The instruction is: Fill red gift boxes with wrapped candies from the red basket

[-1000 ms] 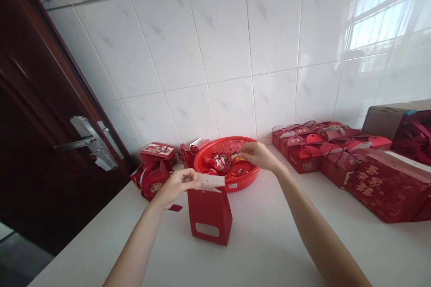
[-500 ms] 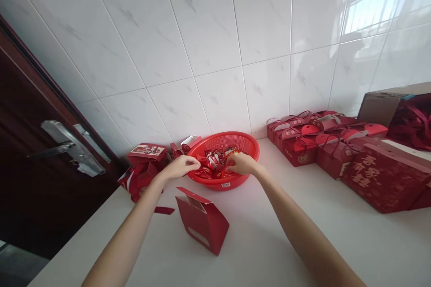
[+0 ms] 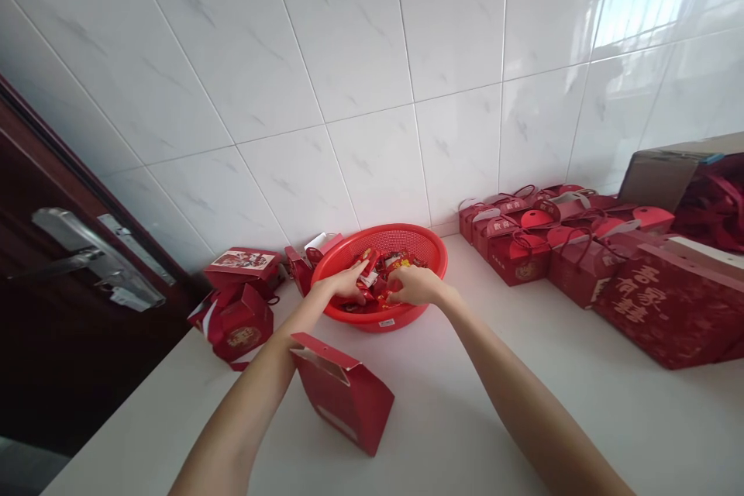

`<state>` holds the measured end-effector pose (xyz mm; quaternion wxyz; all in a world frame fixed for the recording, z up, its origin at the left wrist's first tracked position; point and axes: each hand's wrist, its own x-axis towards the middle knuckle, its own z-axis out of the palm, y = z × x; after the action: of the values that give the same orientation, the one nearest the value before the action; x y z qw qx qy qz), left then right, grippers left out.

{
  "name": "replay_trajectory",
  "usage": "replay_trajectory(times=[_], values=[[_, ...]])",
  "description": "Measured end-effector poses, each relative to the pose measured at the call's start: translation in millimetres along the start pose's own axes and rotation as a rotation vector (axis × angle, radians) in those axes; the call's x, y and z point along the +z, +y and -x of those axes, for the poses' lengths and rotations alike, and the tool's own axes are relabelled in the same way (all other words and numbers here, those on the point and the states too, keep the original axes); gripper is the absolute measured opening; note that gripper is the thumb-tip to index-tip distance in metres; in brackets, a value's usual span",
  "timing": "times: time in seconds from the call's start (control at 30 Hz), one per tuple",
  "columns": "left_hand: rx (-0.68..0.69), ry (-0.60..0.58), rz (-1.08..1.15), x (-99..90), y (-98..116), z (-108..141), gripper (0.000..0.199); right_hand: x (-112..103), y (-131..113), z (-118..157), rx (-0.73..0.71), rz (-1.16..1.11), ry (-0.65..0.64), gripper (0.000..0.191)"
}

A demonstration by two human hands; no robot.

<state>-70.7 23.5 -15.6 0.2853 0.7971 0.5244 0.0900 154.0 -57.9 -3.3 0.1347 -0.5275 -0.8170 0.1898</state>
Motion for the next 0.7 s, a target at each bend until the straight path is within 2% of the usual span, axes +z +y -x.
replay_trajectory(times=[0.07,0.17,0.27,0.37,0.43,0.5,0.6,0.7], values=[[-0.021,-0.023,0.052,0.3,0.2,-0.9,0.111,1.7,1.3,-1.5,-0.013,-0.012,0.001,0.014],[0.028,-0.034,0.142,1.4,5.0,-2.1,0.084,4.1,3.0,-3.1,-0.010,-0.028,0.005,0.015],[0.050,0.065,0.166,3.3,8.4,-4.5,0.060,5.2,2.9,-2.4,0.024,-0.035,0.041,0.021],[-0.023,0.197,0.085,3.4,6.5,-7.0,0.047,4.6,1.2,-0.1,0.047,-0.038,0.071,0.024],[-0.083,0.238,0.013,2.3,3.3,-7.7,0.040,4.0,-0.1,1.2,0.052,-0.039,0.079,0.023],[-0.139,0.212,-0.048,1.5,0.5,-7.7,0.033,3.6,-1.0,1.8,0.054,-0.038,0.082,0.022],[-0.193,0.073,-0.098,2.4,-1.1,-6.9,0.020,4.1,-0.7,1.1,0.062,-0.041,0.079,0.020],[-0.228,-0.053,-0.108,5.0,0.8,-4.9,0.020,5.7,1.0,-0.4,0.063,-0.048,0.081,0.019]])
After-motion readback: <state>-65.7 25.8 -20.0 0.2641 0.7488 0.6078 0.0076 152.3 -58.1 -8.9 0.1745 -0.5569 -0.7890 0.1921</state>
